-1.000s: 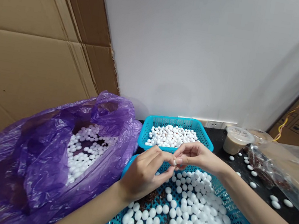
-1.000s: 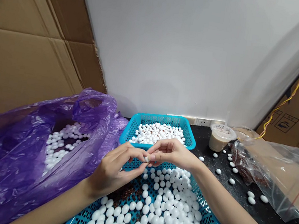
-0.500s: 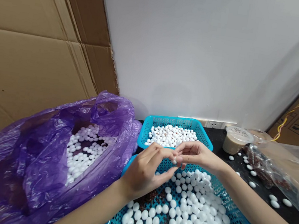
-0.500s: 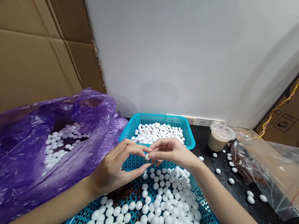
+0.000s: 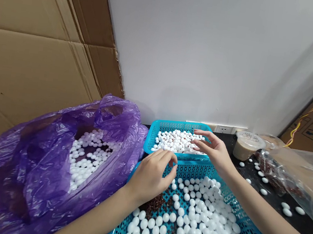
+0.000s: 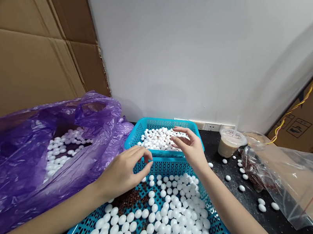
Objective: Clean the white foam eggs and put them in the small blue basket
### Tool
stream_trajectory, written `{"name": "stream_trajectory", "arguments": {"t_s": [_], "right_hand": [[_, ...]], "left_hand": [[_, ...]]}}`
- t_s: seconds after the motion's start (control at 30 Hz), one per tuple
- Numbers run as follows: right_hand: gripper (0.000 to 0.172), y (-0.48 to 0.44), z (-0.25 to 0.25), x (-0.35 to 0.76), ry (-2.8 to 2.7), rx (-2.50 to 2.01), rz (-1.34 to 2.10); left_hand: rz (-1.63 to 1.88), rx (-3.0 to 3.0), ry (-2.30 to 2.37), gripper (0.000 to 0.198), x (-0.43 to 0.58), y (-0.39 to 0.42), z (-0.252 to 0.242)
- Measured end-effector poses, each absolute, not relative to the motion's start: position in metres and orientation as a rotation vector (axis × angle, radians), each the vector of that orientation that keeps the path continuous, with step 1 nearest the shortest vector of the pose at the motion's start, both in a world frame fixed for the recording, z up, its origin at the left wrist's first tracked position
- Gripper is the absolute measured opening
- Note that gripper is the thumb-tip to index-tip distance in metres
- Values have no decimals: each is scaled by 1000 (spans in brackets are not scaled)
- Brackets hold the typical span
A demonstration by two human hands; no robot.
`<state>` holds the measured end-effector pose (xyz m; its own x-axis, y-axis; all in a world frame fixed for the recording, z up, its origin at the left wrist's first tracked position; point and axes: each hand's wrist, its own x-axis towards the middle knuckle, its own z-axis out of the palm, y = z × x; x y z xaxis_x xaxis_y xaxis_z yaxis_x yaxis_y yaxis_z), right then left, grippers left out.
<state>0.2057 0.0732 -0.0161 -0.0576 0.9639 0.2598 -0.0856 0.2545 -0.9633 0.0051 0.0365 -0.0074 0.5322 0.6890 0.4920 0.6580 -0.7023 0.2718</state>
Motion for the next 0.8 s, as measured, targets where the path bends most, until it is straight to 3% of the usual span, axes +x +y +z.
{"name": "stream_trajectory", "arguments": {"t_s": [0.37,0.8], "right_hand": [[12,70,-23,201,-1714,-784,1136],[13,57,-18,201,-2347,-798,1227]], "left_hand": [[6,2784,1306,10,1,30,-12],[9,2740,1174,9,1,31,-13]]}}
